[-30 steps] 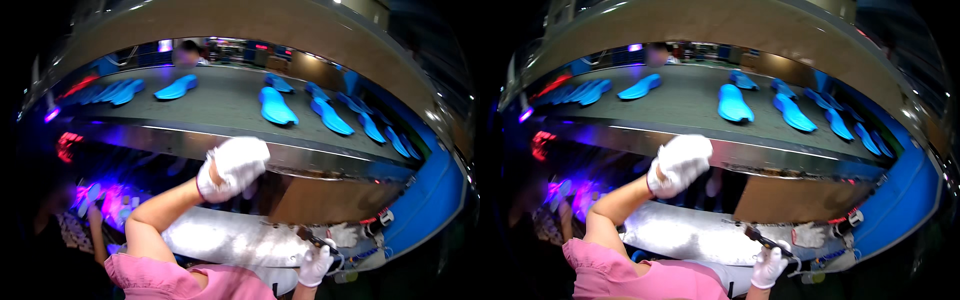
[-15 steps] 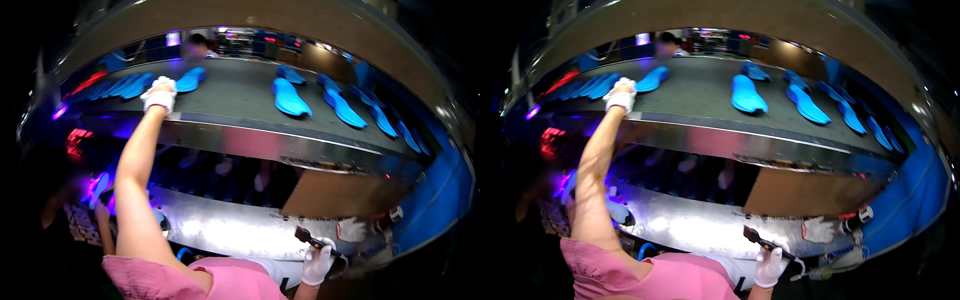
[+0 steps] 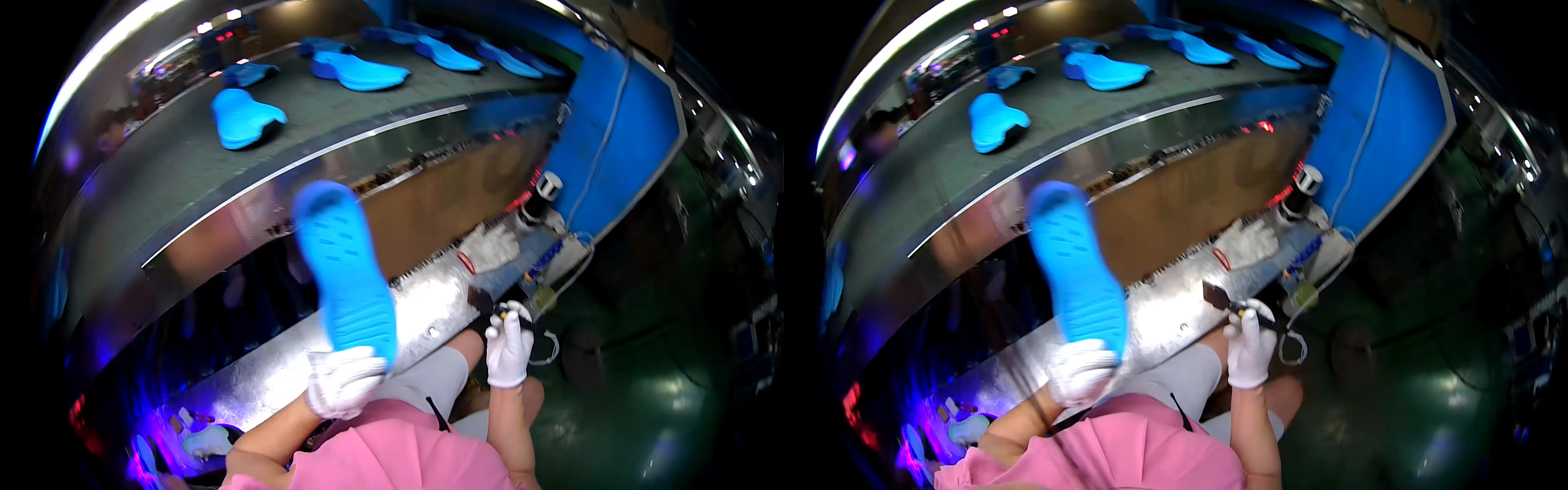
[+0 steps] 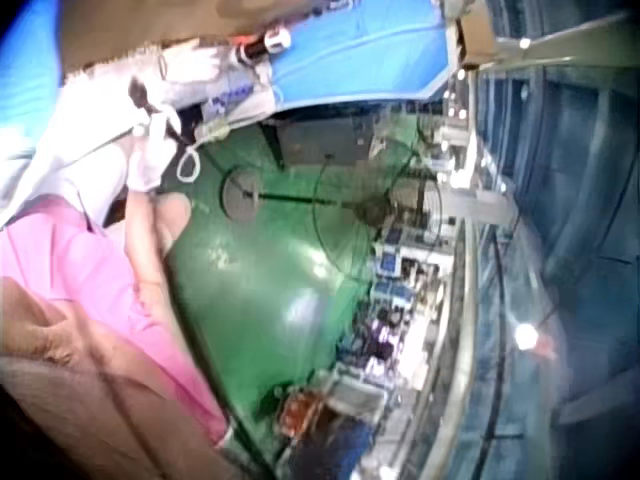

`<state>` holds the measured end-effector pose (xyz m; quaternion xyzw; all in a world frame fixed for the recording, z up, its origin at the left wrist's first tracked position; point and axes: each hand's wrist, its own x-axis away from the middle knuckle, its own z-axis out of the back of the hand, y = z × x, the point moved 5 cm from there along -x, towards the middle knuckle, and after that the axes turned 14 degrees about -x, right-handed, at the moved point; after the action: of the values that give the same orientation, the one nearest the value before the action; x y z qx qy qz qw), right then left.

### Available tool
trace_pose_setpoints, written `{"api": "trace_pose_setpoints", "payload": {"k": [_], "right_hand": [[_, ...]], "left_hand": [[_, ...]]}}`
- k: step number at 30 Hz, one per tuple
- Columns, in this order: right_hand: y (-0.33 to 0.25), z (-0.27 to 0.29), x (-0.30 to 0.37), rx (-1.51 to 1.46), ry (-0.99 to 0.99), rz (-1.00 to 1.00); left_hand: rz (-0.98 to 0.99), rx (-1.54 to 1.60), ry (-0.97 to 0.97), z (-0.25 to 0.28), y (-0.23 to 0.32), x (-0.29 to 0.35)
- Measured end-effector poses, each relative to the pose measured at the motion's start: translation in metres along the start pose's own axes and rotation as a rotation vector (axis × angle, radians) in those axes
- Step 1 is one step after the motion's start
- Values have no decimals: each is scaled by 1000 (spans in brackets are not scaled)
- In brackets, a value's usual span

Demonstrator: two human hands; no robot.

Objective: The person applies adhesive to shoe soles using a handheld brush applicator and places them onto a conveyor belt.

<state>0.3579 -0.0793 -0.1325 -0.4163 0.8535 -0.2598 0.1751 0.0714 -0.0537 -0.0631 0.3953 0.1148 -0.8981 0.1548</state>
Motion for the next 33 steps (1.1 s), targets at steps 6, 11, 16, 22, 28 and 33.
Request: {"api": "trace_pose_setpoints", "payload": {"k": [6,11,16,22,28,33], "right_hand": [[17,22,-8,110,166,23],[32,34,-7,218,276,-36],[61,16,-10,121,286,-128],[86,52,3,442,282,-237],[59,1,-27,1119,63,179],[30,-79,19,1285,-415,222]], "left_hand": [[189,484,-188,-152,-11,54],[839,614,-235,-169,-34,90],[1589,1974,-118,-212,-52,61],[1898,2422,-286,-240,-5,48],[1406,2550,-58,-232,10,29],[1554,2425,239,-228,-2,12]]}}
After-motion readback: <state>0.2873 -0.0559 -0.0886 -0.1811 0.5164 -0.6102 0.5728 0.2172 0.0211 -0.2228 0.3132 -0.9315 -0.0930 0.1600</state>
